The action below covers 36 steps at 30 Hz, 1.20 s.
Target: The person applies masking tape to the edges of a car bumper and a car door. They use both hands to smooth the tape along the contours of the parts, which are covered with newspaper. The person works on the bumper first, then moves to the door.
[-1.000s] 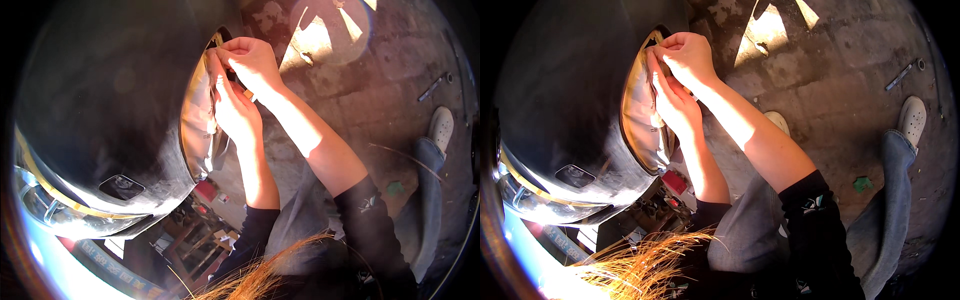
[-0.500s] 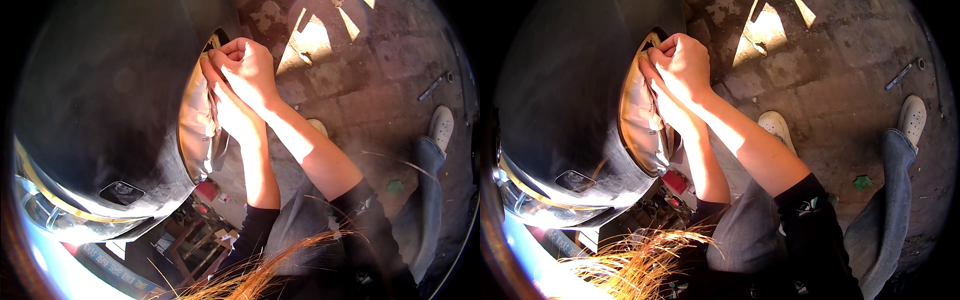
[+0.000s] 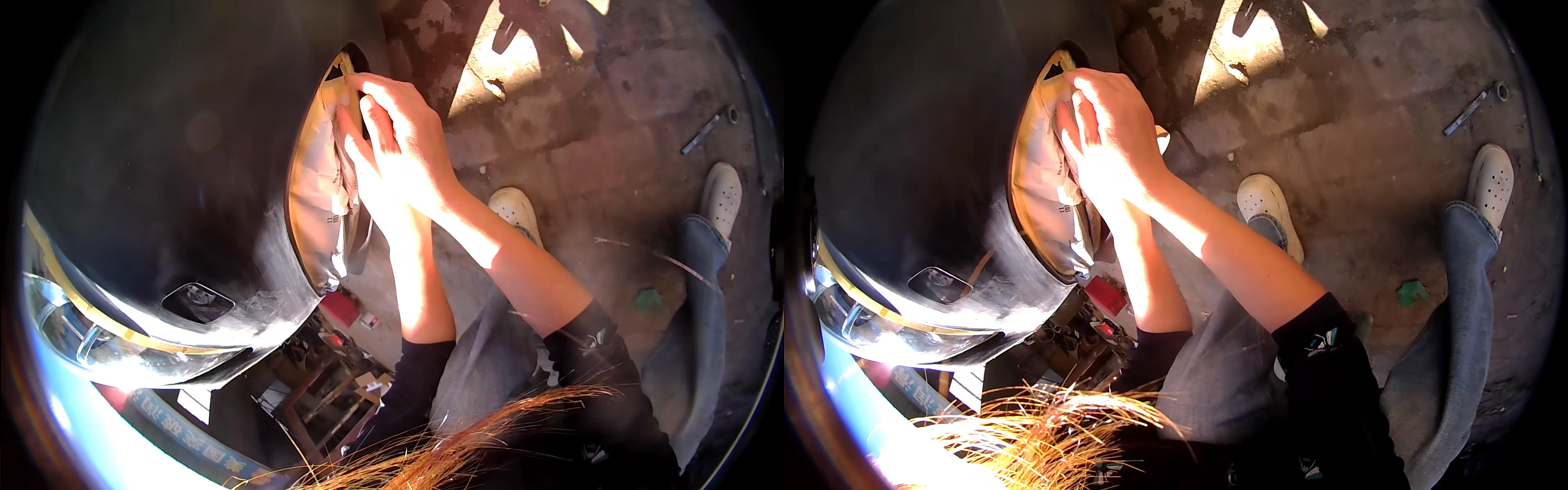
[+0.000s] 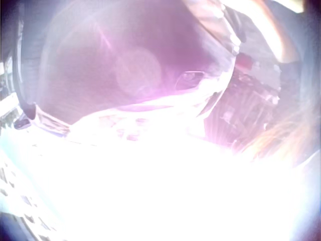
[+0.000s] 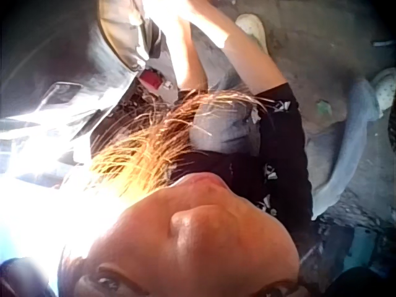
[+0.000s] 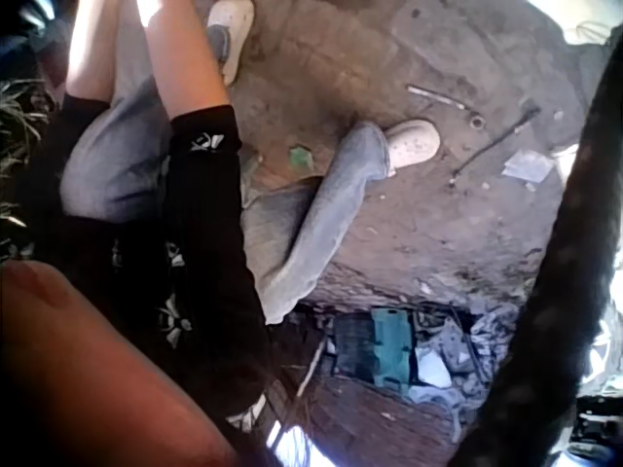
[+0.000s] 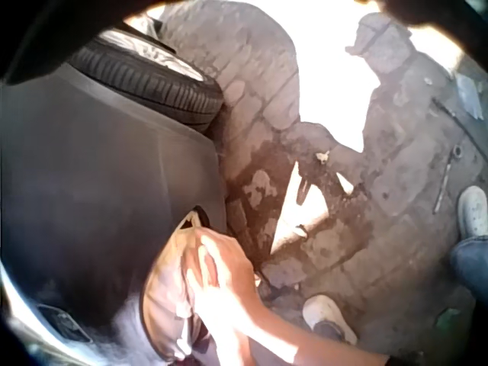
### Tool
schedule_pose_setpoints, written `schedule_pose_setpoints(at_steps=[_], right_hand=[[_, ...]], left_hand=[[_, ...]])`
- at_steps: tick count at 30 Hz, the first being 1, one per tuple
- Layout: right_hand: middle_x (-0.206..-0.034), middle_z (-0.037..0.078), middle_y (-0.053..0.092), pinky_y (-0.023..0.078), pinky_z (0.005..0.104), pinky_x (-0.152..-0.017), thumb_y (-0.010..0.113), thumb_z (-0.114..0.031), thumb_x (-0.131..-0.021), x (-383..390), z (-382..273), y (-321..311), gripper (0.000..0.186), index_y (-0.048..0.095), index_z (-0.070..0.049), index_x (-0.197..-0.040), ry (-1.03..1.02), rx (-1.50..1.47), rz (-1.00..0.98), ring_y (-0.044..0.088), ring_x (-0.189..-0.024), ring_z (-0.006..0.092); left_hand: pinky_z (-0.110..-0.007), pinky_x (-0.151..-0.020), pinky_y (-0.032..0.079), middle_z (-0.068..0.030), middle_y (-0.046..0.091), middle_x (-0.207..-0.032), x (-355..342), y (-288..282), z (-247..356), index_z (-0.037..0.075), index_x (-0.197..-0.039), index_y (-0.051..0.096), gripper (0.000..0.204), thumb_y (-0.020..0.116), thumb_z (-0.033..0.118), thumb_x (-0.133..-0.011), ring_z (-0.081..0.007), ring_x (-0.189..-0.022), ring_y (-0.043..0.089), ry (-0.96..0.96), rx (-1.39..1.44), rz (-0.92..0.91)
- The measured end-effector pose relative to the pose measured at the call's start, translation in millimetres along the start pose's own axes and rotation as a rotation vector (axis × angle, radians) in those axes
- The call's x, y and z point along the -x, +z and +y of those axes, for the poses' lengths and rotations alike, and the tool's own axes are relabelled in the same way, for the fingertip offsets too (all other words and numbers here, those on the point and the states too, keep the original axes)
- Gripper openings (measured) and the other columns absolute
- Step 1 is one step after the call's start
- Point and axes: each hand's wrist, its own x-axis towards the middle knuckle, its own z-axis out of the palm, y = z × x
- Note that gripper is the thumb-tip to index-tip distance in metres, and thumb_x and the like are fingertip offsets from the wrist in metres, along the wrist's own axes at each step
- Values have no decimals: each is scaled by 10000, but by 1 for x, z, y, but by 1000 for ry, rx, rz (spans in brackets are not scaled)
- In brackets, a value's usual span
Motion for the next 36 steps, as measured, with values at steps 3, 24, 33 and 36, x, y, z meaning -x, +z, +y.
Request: schedule_pose_setpoints(at_steps=[3, 24, 33, 36], right_hand=[[-1343, 169, 564, 499, 365, -964, 596, -1, -910, 12, 1, 11, 347, 589, -6, -1257, -14, -3, -106, 574, -1188, 317], [-1310, 179, 559, 472, 455, -979, 549, -16, -875, 15, 0, 15, 408, 558, -62, -1280, -8, -61, -215, 556, -1178, 371], [-1197, 187, 583, 496, 492, -899, 550, -18, -868, 13, 8, 24, 357, 578, -55, -1222, -1, -83, -133, 564, -1137, 378], [-1243, 203, 548, 497, 472, -919, 570, -32, -865, 9, -8, 15, 409, 565, -45, -1274, 67, -94, -226, 548, -1151, 378]], left_hand=[[-371, -967, 468, -159, 604, -1194, 63, 7, -39, 0, -1434, 386, 627, 658, 136, -885, -300, -1138, 580, -118, 191, -227], [-381, -928, 486, -211, 653, -1239, 148, -29, 17, -11, -1365, 510, 483, 619, 84, -904, -307, -1130, 633, -292, 731, -721], [-318, -912, 484, -95, 651, -1201, 179, -28, 29, -16, -1258, 588, 345, 621, 76, -927, -147, -1097, 592, -323, 931, -714], [-277, -910, 466, -46, 626, -1169, 177, -24, 32, 9, -1255, 585, 325, 626, 86, -943, -103, -1072, 554, -397, 1049, -703]])
